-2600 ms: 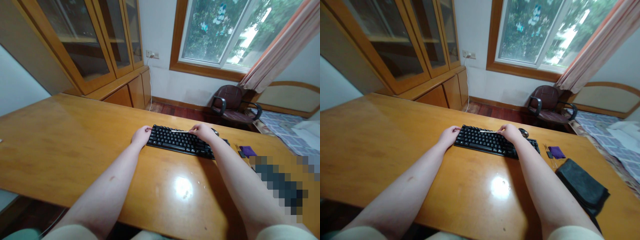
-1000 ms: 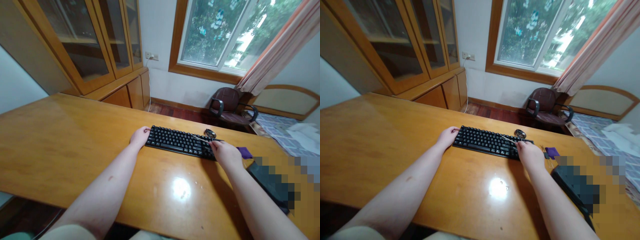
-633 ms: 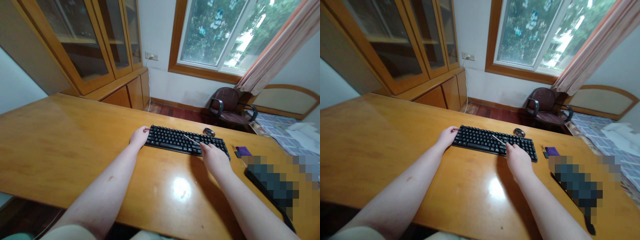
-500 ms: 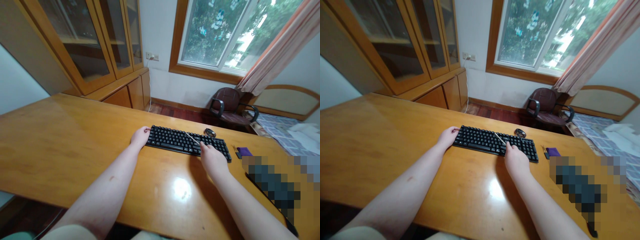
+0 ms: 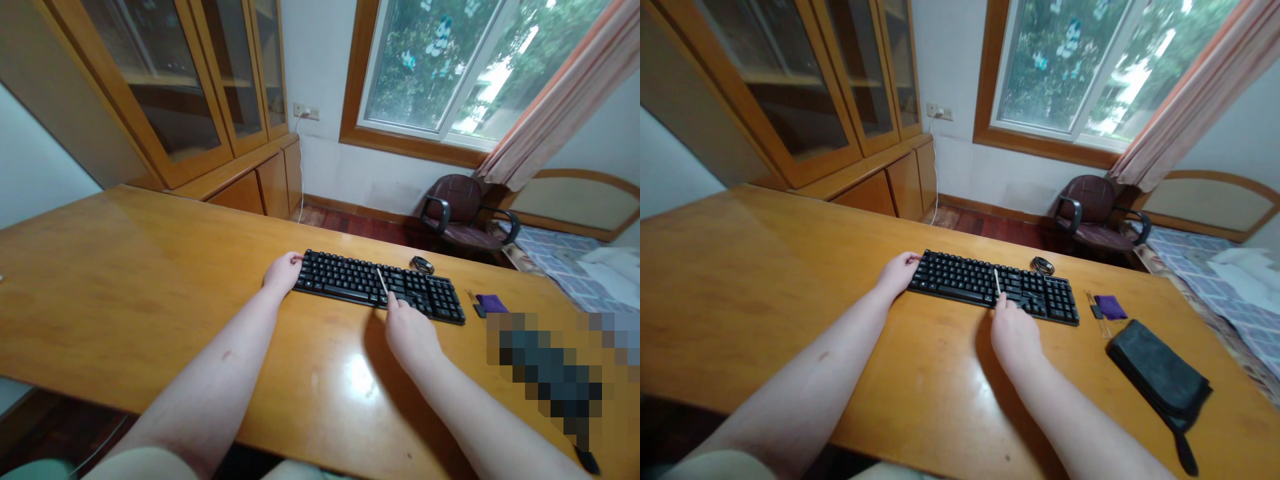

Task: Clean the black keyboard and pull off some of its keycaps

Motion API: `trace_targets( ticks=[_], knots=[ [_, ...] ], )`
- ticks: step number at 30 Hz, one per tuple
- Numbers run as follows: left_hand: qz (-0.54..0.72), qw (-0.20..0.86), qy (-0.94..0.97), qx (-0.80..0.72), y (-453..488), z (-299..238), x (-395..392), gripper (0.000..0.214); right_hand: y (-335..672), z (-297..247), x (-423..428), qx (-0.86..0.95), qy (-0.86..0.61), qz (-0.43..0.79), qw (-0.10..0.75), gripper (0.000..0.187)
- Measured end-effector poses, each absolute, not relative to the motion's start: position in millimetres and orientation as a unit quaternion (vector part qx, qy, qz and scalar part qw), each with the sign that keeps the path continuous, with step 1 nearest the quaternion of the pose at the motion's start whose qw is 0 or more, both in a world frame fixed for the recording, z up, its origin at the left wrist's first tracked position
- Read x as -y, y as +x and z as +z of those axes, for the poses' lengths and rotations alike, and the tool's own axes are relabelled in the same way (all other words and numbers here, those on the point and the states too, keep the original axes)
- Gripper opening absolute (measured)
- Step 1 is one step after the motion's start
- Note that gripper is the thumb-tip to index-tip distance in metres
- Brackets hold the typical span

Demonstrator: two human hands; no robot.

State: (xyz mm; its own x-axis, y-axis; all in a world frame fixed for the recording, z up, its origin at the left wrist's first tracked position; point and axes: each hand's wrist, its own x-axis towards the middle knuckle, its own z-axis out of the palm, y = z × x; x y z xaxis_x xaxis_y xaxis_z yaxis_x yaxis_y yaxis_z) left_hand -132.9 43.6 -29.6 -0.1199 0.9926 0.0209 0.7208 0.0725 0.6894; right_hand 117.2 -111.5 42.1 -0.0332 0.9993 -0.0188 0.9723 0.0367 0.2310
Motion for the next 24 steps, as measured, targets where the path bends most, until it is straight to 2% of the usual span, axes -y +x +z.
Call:
trace_targets(
  ticks=[5, 10, 14, 17, 24],
  knots=[
    [0.284, 0.245, 0.618, -0.691, -133, -29, -43, 0.025, 103, 43, 131, -0.815, 0.571, 0.035, 0.097, 0.053],
    [0.283, 0.243, 0.616, -0.694, -132, -27, -42, 0.025, 104, 46, 122, -0.736, 0.667, 0.073, 0.089, 0.053],
    [0.278, 0.246, 0.615, -0.696, -132, -27, -42, 0.026, 96, 38, 135, -0.802, 0.589, 0.015, 0.1, 0.054],
    [0.281, 0.243, 0.615, -0.695, -133, -28, -43, 0.026, 92, 36, 142, -0.845, 0.532, -0.016, 0.062, 0.052],
    [0.275, 0.237, 0.616, -0.699, -131, -26, -43, 0.025, 93, 50, 80, -0.745, 0.661, 0.062, -0.064, 0.042]
  ],
)
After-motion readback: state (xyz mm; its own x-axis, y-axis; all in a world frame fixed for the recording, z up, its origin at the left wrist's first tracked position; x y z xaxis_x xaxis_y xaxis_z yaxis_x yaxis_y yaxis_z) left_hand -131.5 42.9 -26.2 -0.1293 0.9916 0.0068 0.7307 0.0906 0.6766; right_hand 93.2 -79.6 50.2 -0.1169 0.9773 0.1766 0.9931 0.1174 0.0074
